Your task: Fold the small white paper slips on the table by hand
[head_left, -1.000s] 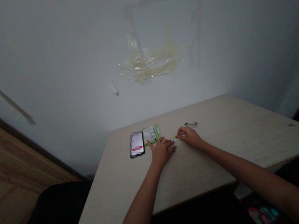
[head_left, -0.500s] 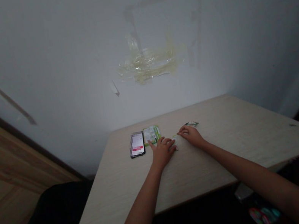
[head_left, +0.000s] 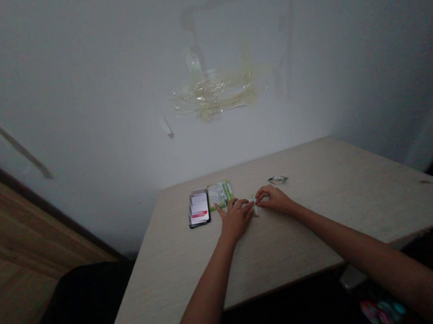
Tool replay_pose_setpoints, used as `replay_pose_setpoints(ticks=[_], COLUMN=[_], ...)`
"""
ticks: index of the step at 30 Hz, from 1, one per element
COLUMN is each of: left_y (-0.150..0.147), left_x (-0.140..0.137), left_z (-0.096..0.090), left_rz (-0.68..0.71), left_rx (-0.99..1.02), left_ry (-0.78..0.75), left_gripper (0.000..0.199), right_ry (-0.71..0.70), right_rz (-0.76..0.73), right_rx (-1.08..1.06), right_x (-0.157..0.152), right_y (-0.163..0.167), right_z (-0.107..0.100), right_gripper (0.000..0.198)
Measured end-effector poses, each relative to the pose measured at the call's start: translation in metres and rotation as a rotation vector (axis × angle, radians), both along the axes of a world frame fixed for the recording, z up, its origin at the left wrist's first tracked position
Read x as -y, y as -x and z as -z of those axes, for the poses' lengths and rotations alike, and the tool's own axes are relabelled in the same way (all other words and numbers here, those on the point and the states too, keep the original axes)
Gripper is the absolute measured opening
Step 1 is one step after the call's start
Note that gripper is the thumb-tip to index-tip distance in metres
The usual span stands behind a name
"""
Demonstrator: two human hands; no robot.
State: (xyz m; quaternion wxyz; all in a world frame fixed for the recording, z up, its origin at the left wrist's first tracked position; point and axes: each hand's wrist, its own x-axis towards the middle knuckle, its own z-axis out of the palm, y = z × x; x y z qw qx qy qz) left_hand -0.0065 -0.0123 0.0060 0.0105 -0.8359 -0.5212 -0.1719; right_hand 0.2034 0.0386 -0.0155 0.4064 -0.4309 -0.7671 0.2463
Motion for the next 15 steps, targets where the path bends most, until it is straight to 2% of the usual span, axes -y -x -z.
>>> replay_pose_setpoints(ticks=[4, 15], left_y=[0.000, 0.001], left_x=[-0.001, -0.003], left_z=[0.000, 0.005], left_rz=[0.010, 0.006], left_rx=[0.010, 0.020], left_ry=[0.005, -0.009], left_gripper=[0.034, 0.033], right_ry=[-0.014, 0.108], right_rz=[0.028, -0.014], right_rx=[0.041, -0.008], right_x=[0.001, 0.014], right_y=[0.000, 0.003], right_z=[-0.002, -0.008], right_gripper=[0.013, 0.016])
